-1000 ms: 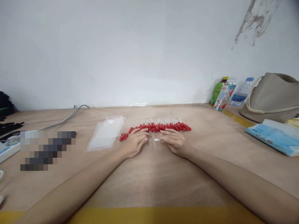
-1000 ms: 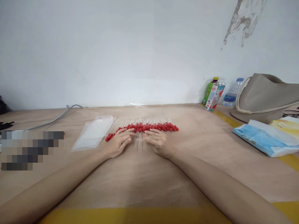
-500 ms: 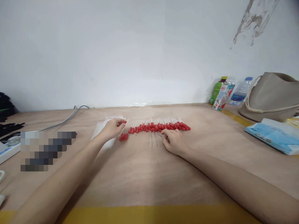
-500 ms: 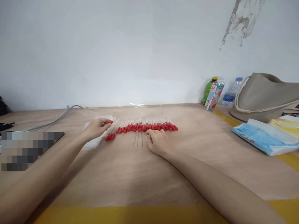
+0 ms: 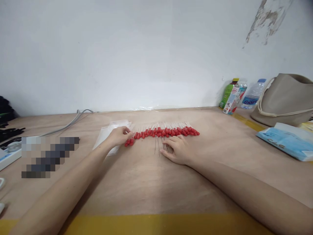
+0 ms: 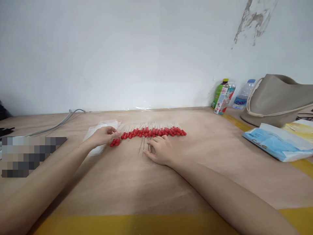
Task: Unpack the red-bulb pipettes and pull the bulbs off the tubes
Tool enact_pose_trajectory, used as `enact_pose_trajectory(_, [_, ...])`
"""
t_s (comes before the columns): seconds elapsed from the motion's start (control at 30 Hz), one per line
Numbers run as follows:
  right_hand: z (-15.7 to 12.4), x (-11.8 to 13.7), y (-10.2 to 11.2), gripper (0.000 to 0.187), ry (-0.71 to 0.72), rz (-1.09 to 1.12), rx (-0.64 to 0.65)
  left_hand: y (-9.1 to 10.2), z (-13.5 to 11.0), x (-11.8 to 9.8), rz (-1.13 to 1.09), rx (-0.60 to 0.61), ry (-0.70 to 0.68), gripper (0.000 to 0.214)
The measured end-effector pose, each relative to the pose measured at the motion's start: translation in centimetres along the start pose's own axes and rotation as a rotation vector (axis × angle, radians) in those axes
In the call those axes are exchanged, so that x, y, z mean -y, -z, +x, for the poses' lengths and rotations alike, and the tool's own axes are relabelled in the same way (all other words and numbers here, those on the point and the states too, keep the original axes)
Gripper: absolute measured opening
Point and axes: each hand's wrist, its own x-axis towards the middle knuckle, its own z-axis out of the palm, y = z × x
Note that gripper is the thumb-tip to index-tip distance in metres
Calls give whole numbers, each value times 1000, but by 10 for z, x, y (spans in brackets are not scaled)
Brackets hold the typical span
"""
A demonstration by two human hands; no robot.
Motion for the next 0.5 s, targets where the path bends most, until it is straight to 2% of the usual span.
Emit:
enact_pose_trajectory(0.2, [-1,2,4,37,33,4,48,-13,11,-5,40,-29,62,34])
enact_pose_trajectory(0.4, [0,2,5,39,43,6,92,-13,14,-18,46,106,134,31])
enact_pose_trajectory(0.5, [1,3,7,39,57,10,117,-14,13,-21,41,132,150,31])
